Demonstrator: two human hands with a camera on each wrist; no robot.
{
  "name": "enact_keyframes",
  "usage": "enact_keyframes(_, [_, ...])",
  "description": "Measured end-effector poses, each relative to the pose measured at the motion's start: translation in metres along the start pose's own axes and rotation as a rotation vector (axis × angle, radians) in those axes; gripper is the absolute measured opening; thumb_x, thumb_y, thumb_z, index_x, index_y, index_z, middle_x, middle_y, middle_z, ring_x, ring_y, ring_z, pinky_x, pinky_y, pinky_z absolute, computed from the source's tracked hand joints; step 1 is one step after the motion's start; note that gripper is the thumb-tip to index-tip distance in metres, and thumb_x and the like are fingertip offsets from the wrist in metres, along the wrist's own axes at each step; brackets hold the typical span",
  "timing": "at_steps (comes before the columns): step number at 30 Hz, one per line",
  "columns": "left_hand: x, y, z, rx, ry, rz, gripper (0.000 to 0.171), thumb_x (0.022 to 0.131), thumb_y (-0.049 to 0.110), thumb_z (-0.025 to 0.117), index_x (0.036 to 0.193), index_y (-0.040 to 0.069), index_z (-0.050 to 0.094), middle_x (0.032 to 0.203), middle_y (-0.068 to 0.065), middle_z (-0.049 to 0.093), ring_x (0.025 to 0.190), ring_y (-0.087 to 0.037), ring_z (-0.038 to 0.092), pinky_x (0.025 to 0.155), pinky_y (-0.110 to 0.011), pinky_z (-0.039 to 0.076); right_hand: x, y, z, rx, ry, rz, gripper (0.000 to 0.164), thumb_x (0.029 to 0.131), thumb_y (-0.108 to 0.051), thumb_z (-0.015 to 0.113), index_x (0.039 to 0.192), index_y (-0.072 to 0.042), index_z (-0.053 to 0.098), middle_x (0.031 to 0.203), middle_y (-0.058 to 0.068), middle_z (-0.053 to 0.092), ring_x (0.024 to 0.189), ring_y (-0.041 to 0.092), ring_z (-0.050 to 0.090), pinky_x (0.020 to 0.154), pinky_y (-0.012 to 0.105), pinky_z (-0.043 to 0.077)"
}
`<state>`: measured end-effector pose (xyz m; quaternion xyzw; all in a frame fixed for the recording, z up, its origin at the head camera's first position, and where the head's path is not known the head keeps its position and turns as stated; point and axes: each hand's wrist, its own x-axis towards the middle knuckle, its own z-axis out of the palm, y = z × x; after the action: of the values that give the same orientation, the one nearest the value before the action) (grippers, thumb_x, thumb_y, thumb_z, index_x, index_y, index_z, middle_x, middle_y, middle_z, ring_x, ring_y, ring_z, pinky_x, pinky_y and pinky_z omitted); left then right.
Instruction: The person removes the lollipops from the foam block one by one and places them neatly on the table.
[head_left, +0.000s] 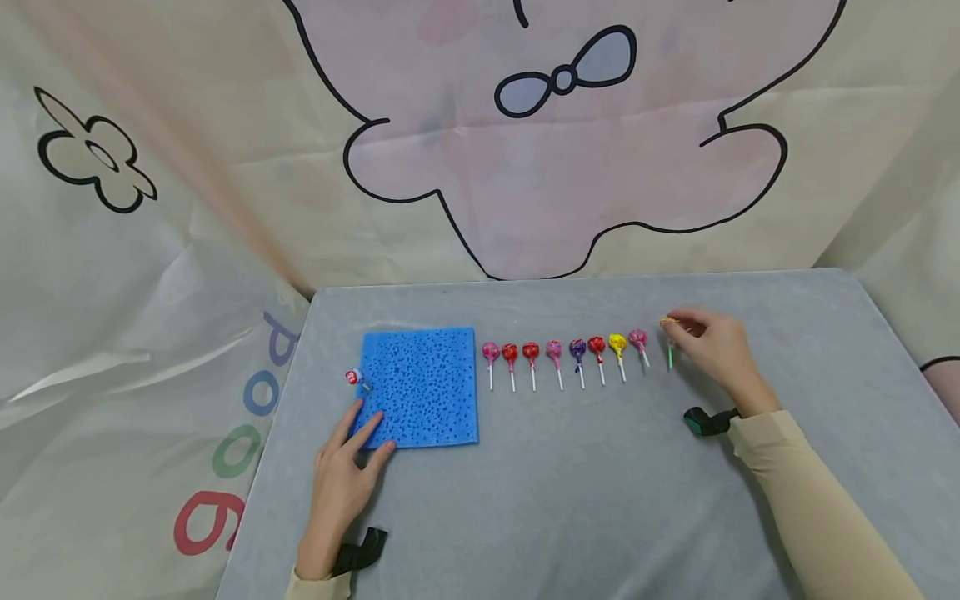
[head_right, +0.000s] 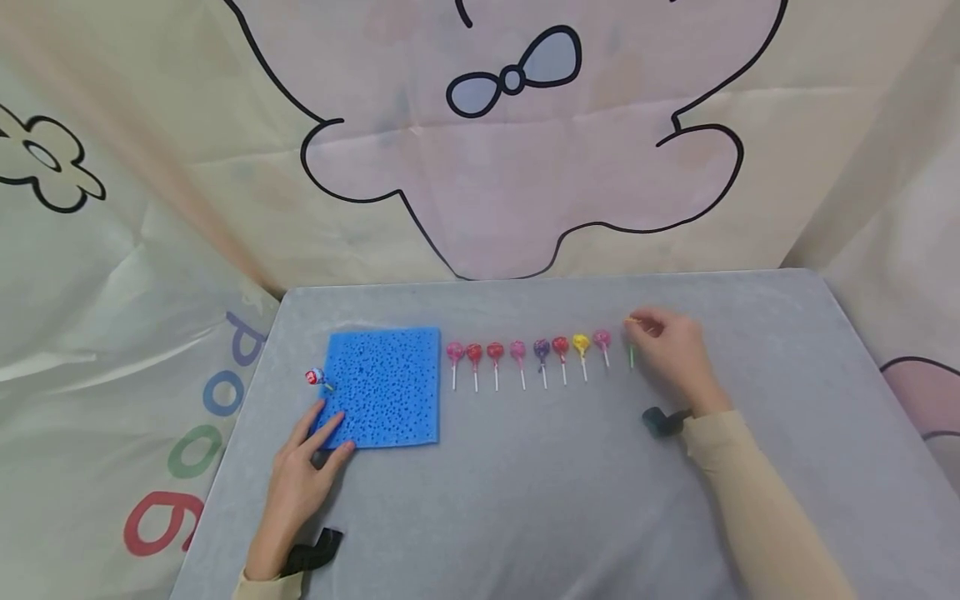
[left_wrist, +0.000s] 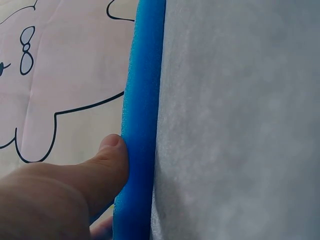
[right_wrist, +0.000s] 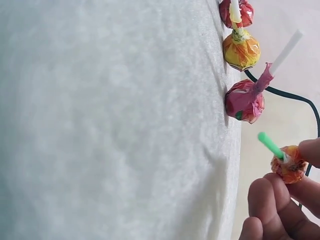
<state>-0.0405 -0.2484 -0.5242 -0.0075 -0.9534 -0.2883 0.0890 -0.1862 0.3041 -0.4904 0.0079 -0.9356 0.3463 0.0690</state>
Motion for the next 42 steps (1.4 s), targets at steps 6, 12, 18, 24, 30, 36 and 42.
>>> enact_keyframes(6, [0.000,0.000,0.000,-0.003,0.001,0.001,0.053,0.094,0.027,0.079,0.143,0.013,0.065,0.163,-0.016,0.044,0.148,-0.042,0.043,0.107,-0.074,0.033,0.001,0.002,0.004,-0.089,-0.118,0.015,0.033,0.100,-0.033,0.071,0.116,-0.004,0.076,0.095,0.013,0.076,0.083,0.020,0.063,0.068,0.026,0.046])
enact_keyframes(12, [0.001,-0.001,0.000,-0.003,-0.008,-0.005,0.054,0.095,0.028,0.079,0.144,0.012,0.064,0.163,-0.016,0.043,0.148,-0.042,0.043,0.108,-0.075,0.032,0.001,0.000,0.007,-0.103,-0.189,0.036,0.034,0.100,-0.032,0.070,0.115,-0.002,0.076,0.100,0.016,0.075,0.088,0.027,0.061,0.071,0.032,0.047])
enact_keyframes(18, [0.001,0.000,-0.001,-0.008,-0.005,-0.003,0.053,0.094,0.027,0.079,0.143,0.012,0.065,0.163,-0.016,0.044,0.147,-0.043,0.043,0.108,-0.075,0.031,0.000,-0.001,0.008,-0.108,-0.186,0.043,0.035,0.100,-0.032,0.070,0.115,-0.001,0.075,0.097,0.016,0.074,0.086,0.027,0.061,0.069,0.032,0.046])
enact_keyframes(24, [0.001,0.001,-0.001,-0.008,-0.014,-0.011,0.053,0.095,0.028,0.079,0.144,0.012,0.064,0.163,-0.016,0.043,0.148,-0.043,0.042,0.109,-0.075,0.031,-0.001,-0.007,0.002,-0.098,-0.165,0.056,0.039,0.101,-0.034,0.068,0.119,0.000,0.073,0.100,0.019,0.074,0.088,0.029,0.063,0.069,0.031,0.047])
enact_keyframes(30, [0.000,0.001,-0.001,-0.004,-0.012,-0.012,0.053,0.095,0.027,0.079,0.143,0.012,0.065,0.163,-0.016,0.043,0.148,-0.043,0.043,0.109,-0.075,0.031,-0.002,-0.017,-0.012,-0.102,-0.072,0.046,0.039,0.102,-0.033,0.065,0.122,0.000,0.072,0.102,0.019,0.071,0.089,0.030,0.062,0.066,0.027,0.045])
enact_keyframes(36, [0.000,0.001,0.000,-0.002,-0.004,-0.009,0.053,0.094,0.027,0.079,0.143,0.011,0.065,0.163,-0.017,0.043,0.147,-0.043,0.043,0.109,-0.075,0.032,-0.001,-0.028,-0.024,-0.073,0.001,-0.027,0.038,0.101,-0.032,0.069,0.123,-0.002,0.074,0.102,0.018,0.074,0.086,0.023,0.063,0.064,0.015,0.041])
enact_keyframes(42, [0.000,0.001,0.000,-0.001,-0.007,-0.013,0.053,0.095,0.027,0.079,0.143,0.011,0.065,0.163,-0.017,0.043,0.148,-0.043,0.043,0.109,-0.075,0.032,-0.001,-0.035,-0.024,-0.078,0.015,-0.086,0.035,0.098,-0.029,0.072,0.121,-0.003,0.075,0.099,0.015,0.075,0.082,0.020,0.064,0.063,0.015,0.042])
